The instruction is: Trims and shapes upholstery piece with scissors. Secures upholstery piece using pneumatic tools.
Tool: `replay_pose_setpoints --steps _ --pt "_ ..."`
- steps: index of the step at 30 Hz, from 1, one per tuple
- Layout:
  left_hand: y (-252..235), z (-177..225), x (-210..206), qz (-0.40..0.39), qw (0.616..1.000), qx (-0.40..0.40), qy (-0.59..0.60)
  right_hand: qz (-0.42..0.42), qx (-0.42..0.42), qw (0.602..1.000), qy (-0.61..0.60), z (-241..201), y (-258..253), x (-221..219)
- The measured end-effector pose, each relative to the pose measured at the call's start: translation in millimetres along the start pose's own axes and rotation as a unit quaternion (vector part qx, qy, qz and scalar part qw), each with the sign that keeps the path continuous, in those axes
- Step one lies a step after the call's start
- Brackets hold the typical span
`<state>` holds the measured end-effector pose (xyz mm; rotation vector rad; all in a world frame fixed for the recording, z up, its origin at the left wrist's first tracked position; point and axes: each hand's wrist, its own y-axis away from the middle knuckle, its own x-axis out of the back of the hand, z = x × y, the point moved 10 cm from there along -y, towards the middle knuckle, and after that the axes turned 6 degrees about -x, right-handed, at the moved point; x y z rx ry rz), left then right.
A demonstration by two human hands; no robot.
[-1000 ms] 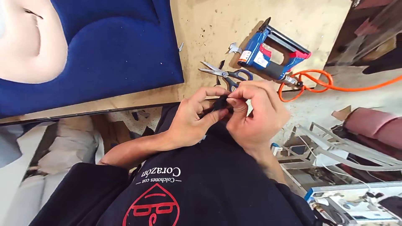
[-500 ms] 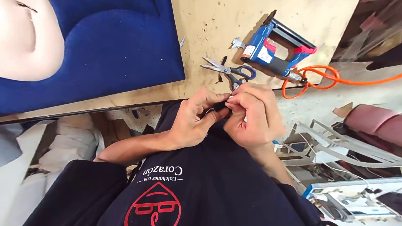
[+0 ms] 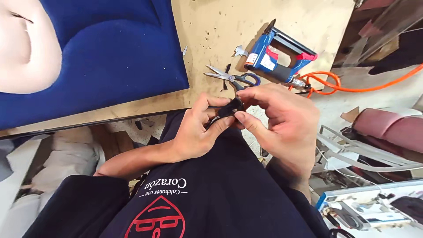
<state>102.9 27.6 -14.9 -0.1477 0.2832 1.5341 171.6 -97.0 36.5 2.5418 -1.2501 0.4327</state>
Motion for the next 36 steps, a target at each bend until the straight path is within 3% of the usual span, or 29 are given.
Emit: replay_pose_setpoints --steps 3,16,19,23,27,31,36 --pt "-1 2 1 0.009 1.0 -0.007 -0.027 0.021 -0.018 0.999 0.03 1 -1 1" --pt "-3 5 -1 -0.015 0.995 -0.032 -0.09 0.054 -0.071 0.992 -0.092 14 -3 1" --pt "-6 -4 -1 -0.02 0.999 0.029 -0.035 0.121 -0.022 0.992 -0.001 3 0 -1" --pt "-6 -17 0 -0.041 0.99 0.107 0.088 0.224 0.075 0.965 0.114 -14 11 -8" --pt "-1 -34 -4 -0.05 0.946 0.188 0.258 0.263 0.143 0.941 0.157 -20 21 -16" --pt "3 -48 1 0.001 0.94 0.261 0.218 0.249 0.174 0.932 0.201 -14 25 -31" --pt "1 -47 18 0.084 0.966 0.227 0.089 0.209 0.189 0.923 0.262 -18 24 -50"
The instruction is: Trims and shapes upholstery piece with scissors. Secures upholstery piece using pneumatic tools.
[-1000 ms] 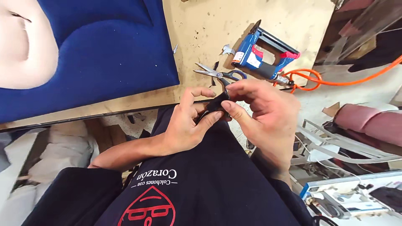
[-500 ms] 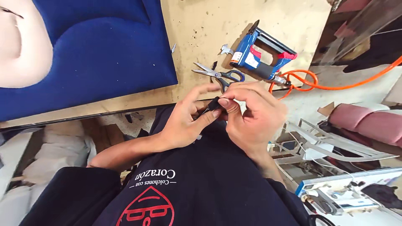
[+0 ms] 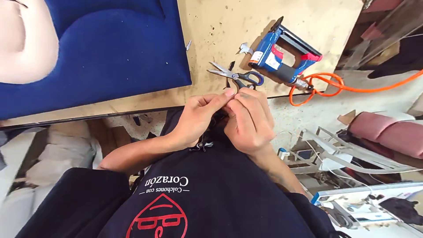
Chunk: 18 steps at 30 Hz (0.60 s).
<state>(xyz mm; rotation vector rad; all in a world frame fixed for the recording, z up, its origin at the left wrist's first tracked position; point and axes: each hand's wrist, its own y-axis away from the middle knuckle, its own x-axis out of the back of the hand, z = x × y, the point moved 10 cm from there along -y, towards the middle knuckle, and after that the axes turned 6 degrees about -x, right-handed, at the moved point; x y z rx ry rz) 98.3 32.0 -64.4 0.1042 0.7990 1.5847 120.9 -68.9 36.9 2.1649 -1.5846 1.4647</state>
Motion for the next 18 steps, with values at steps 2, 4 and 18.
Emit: replay_pose_setpoints --steps 2,4,18 --pt "0 4 2 0.007 1.0 -0.017 -0.011 -0.023 0.013 1.0 0.015 -7 -2 0" --pt "2 5 3 -0.008 0.999 -0.03 -0.022 -0.055 0.027 0.998 0.021 -12 1 1" --pt "33 33 -51 -0.258 0.943 -0.19 -0.084 -0.319 -0.27 0.898 0.137 277 18 -18"
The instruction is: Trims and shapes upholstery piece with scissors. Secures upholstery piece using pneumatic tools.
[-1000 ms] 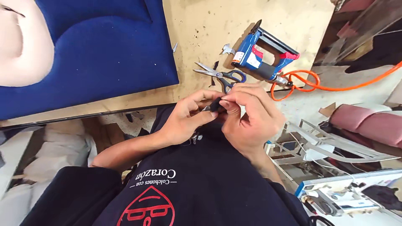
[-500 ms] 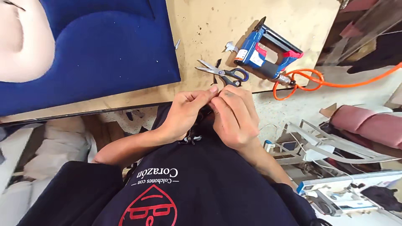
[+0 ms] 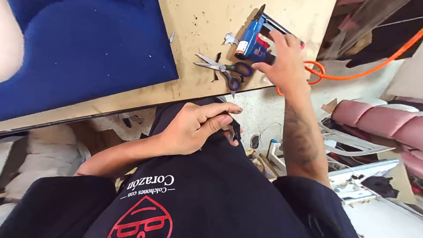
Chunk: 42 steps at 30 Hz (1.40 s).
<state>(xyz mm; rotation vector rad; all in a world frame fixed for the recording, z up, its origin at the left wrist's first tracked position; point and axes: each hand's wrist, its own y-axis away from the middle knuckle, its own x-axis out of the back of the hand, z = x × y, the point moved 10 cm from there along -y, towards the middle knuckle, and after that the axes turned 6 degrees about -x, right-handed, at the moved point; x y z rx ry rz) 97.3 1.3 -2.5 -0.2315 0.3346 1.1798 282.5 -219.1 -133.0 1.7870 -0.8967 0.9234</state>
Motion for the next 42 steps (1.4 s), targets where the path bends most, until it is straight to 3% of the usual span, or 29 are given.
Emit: replay_pose_setpoints --steps 3,7,10,12,15,19,25,42 --pt "7 8 -19 -0.065 0.997 -0.01 -0.032 -0.061 0.001 0.998 0.028 6 -19 -31" --pt "13 -4 -34 -0.127 0.99 0.056 -0.039 -0.111 0.005 0.993 0.036 3 -23 -26" --pt "13 -11 -37 -0.148 0.983 0.077 -0.071 -0.103 0.013 0.991 0.088 -22 10 27" --pt "15 -15 -42 -0.18 0.976 0.08 -0.088 -0.099 0.09 0.985 0.113 -52 59 76" --pt "10 -18 -48 -0.215 0.969 0.08 -0.09 -0.108 0.195 0.973 0.068 -92 135 143" --pt "5 -24 -57 -0.233 0.967 0.097 -0.042 -0.132 0.212 0.968 -0.033 -113 190 181" --pt "9 -27 -62 -0.248 0.96 0.102 -0.077 -0.15 0.253 0.954 0.056 -132 221 156" --pt "15 -20 -56 -0.227 0.934 0.149 -0.232 -0.156 0.313 0.934 0.074 -152 220 138"
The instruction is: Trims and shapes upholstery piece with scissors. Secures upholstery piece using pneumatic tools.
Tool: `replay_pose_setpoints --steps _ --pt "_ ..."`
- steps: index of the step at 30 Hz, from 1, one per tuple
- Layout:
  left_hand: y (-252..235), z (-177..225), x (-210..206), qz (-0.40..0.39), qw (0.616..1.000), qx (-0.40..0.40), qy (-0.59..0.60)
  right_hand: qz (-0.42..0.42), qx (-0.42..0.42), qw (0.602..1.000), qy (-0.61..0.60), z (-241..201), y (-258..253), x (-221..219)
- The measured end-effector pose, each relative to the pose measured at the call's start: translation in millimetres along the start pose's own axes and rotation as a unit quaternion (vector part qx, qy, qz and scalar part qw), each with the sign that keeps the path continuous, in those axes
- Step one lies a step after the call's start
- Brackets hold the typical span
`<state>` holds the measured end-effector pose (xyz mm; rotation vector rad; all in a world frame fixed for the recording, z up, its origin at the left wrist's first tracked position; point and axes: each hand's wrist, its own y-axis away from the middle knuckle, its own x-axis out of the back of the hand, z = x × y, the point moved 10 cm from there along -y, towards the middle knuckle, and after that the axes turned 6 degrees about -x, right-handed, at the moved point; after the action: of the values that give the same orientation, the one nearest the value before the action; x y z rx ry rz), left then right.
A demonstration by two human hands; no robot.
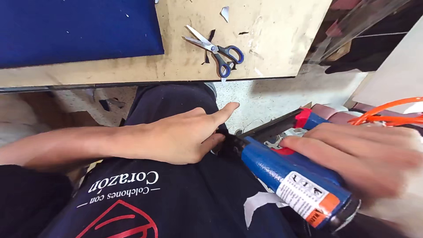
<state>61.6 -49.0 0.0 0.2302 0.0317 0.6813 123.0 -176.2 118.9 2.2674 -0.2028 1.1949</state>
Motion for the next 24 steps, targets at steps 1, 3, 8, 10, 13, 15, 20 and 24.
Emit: replay_pose_setpoints --steps 1,3,8,10,13,15,20,24 --pt "-0.3 0.9 0.4 -0.001 1.0 0.0 -0.003 0.0 0.0 1.0 0.002 0.1 0.2 0.5" --pt "-0.7 1.9 1.7 -0.001 1.0 0.003 -0.008 0.0 0.001 1.0 0.008 -0.3 0.0 1.9" --pt "-1.5 3.8 3.2 0.004 1.0 -0.004 -0.021 -0.002 -0.003 1.0 0.025 -3.3 1.9 2.1" --pt "-1.2 4.6 3.2 0.004 1.0 -0.003 -0.029 -0.008 -0.004 1.0 0.026 -3.9 2.1 1.5" --pt "0.1 6.4 3.6 0.008 0.999 -0.008 -0.035 -0.014 -0.004 0.999 0.031 -5.3 1.7 1.4" --pt "1.0 7.1 4.1 0.012 0.999 -0.012 -0.033 -0.021 -0.002 0.999 0.032 -5.9 1.7 2.3" --pt "0.9 7.2 4.6 0.01 0.999 -0.023 -0.025 -0.018 -0.002 1.0 0.021 -4.2 2.9 2.4" --pt "-0.6 5.7 3.9 0.01 0.999 -0.027 -0.019 -0.019 0.0 1.0 0.021 -2.7 5.7 1.4"
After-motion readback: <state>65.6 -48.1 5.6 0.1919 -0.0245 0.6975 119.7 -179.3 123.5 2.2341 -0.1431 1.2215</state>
